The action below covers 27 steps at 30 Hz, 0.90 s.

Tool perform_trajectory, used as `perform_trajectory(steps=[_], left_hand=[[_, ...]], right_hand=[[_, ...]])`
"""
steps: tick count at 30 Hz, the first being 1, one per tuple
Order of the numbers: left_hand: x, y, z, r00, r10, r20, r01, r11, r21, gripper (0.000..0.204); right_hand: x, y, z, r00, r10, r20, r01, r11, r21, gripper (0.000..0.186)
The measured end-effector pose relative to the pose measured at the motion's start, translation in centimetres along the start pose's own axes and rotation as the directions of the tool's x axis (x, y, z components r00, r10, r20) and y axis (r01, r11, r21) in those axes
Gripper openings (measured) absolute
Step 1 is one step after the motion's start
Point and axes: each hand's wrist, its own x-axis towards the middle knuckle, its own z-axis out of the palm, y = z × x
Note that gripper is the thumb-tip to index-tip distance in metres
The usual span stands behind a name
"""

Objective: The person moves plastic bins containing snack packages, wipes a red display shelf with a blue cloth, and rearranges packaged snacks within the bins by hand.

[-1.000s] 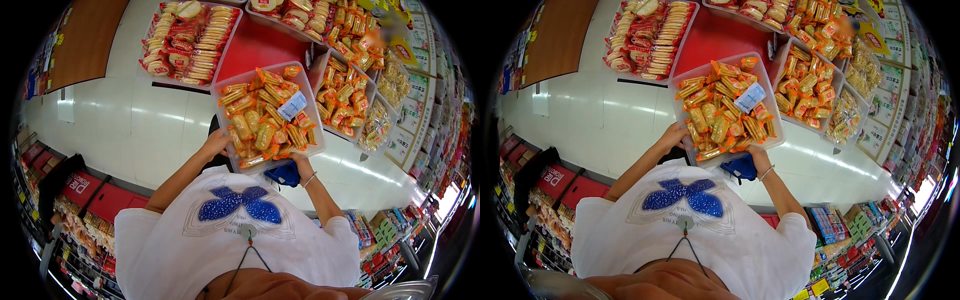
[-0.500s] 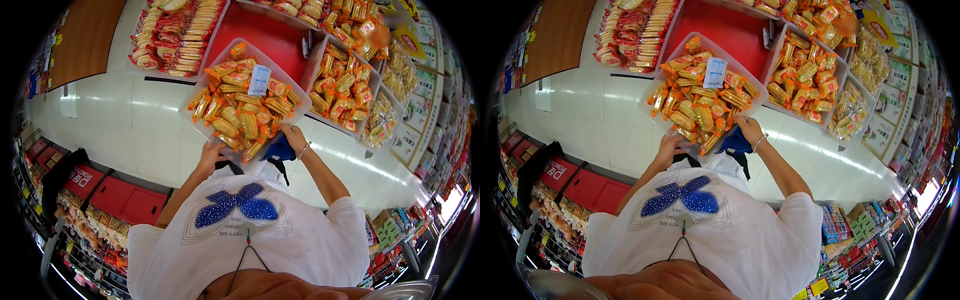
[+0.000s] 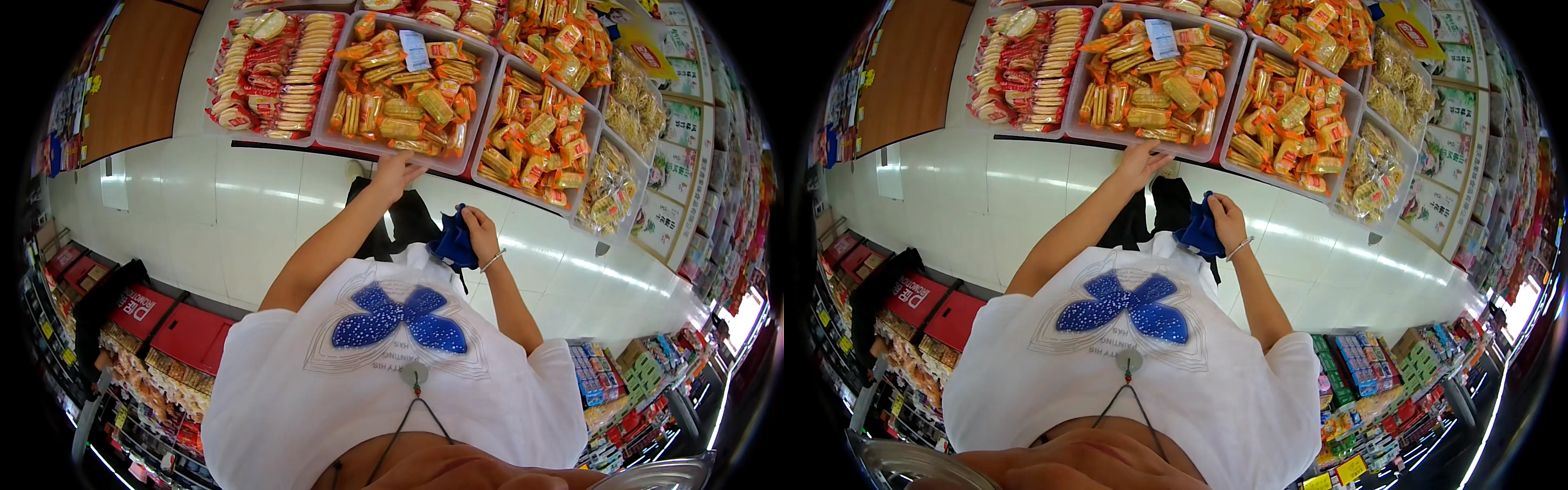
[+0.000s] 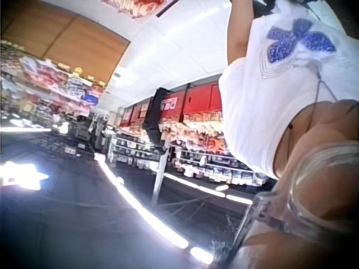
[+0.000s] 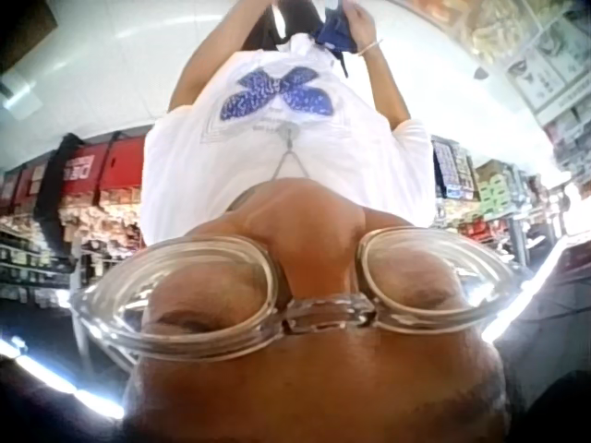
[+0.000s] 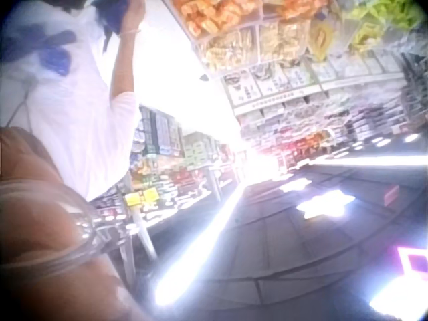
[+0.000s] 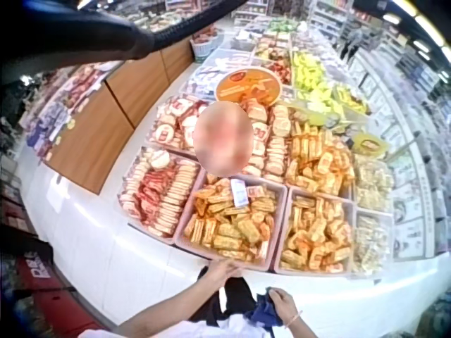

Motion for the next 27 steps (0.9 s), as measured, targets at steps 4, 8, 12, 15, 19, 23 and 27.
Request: perform_trajectory(steps=[4,8,12,15,19,23,27], left_hand=[[0.3,-1.3,-0.7,0.998,0.035,0.048,-0.037,0.997,0.061,0.032],[-0.1,-1.5,0.1,0.999,-0.044,0.004,0.044,0.998,0.045,0.030],[-0.3,-1.2,1.6,0.994,-0.109,-0.007,0.109,0.993,0.033,0.030],[-1.6,-0.2,1.7,0.986,-0.166,0.030,0.161,0.978,0.132,0.031],[-4.4,1.9,-1.2,0.958,-0.235,0.163,0.155,0.905,0.396,0.030],[-8.0,6.5,-5.5,0.935,-0.293,0.199,0.166,0.858,0.486,0.038],[-11.1,13.1,-9.0,0.931,-0.181,0.316,0.016,0.888,0.460,0.044]], right_hand=[[-1.6,0.6,0.6,1.000,-0.012,-0.027,0.013,0.998,0.056,0.029],[-0.9,1.8,0.3,1.000,-0.007,-0.010,0.008,0.998,0.066,0.028],[-0.6,-0.9,0.3,0.999,-0.053,-0.001,0.053,0.997,0.062,0.027],[0.0,-1.2,-0.3,0.994,-0.110,-0.019,0.111,0.993,0.048,0.027],[0.5,-2.1,-0.5,0.983,-0.181,-0.030,0.181,0.983,-0.018,0.026],[-0.2,-4.9,2.1,0.977,-0.209,-0.044,0.214,0.964,0.160,0.023],[-0.7,-9.6,6.9,0.986,-0.163,0.034,0.117,0.827,0.550,0.025]])
